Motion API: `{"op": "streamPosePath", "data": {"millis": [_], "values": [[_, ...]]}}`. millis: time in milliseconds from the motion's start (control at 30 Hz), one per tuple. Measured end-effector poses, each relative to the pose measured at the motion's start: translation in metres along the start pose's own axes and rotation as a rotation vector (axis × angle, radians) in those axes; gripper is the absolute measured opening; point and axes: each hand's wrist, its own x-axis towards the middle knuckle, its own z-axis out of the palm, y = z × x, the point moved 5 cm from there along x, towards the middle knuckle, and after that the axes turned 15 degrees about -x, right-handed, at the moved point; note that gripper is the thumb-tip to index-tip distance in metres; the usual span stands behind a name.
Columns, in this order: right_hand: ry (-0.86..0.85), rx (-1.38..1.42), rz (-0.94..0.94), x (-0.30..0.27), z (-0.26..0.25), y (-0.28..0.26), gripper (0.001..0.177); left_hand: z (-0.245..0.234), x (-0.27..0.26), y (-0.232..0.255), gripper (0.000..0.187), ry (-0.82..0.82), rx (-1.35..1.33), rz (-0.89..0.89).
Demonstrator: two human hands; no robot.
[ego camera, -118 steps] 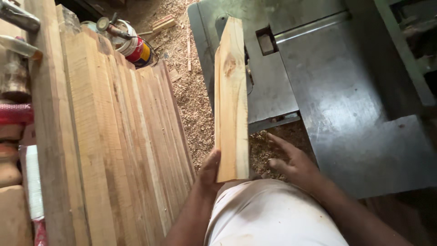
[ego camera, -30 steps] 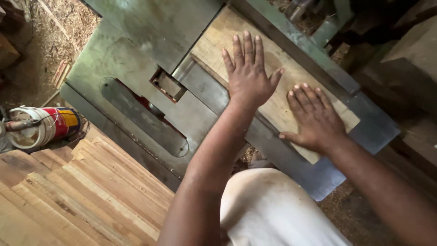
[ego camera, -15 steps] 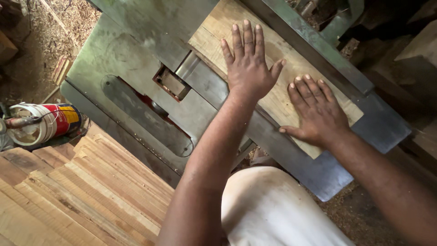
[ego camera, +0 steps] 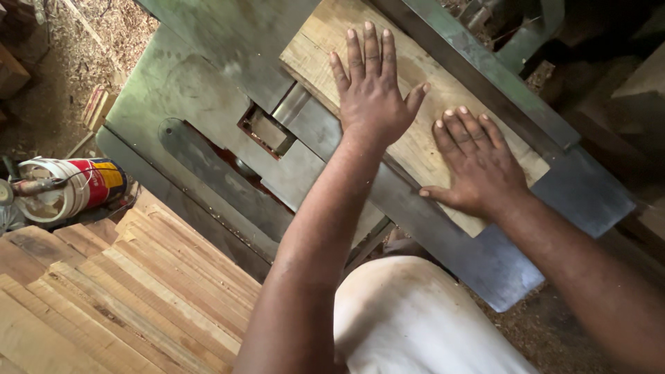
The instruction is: The person planes and smooths a wooden board using a woodworking machine, handling it with both hands and passing it across the blades several times.
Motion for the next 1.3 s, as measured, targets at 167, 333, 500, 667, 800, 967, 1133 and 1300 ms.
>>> {"op": "streamPosePath", "data": {"millis": [167, 333, 500, 667, 800, 967, 1133, 1300], "values": [[-0.339, -0.315, 0.008, 0.010, 0.000, -0.003, 0.120, -0.003, 0.005, -0.008, 0.098, -0.015, 0.001, -0.010], [-0.258, -0.210, 0.026, 0.021, -0.006, -0.006, 0.119, -0.009, 0.013, -0.015, 0.098, -0.007, 0.010, -0.008], [-0.100, -0.063, 0.019, 0.031, -0.004, -0.009, 0.117, -0.013, 0.018, -0.022, 0.098, -0.013, 0.011, -0.018], [-0.196, -0.227, -0.001, 0.038, 0.003, -0.009, 0.118, -0.019, 0.024, -0.029, 0.098, -0.001, 0.007, -0.009], [-0.128, -0.116, 0.007, 0.046, -0.002, -0.012, 0.116, -0.023, 0.029, -0.035, 0.096, -0.025, 0.014, -0.026], [-0.184, -0.217, -0.005, 0.057, -0.003, -0.015, 0.118, -0.025, 0.035, -0.042, 0.095, 0.010, 0.002, -0.021], [-0.197, -0.268, -0.013, 0.068, -0.006, -0.019, 0.118, -0.027, 0.041, -0.051, 0.094, 0.053, -0.006, 0.002], [-0.186, -0.252, -0.011, 0.078, -0.008, -0.021, 0.117, -0.028, 0.047, -0.060, 0.094, 0.071, -0.002, 0.015]]}}
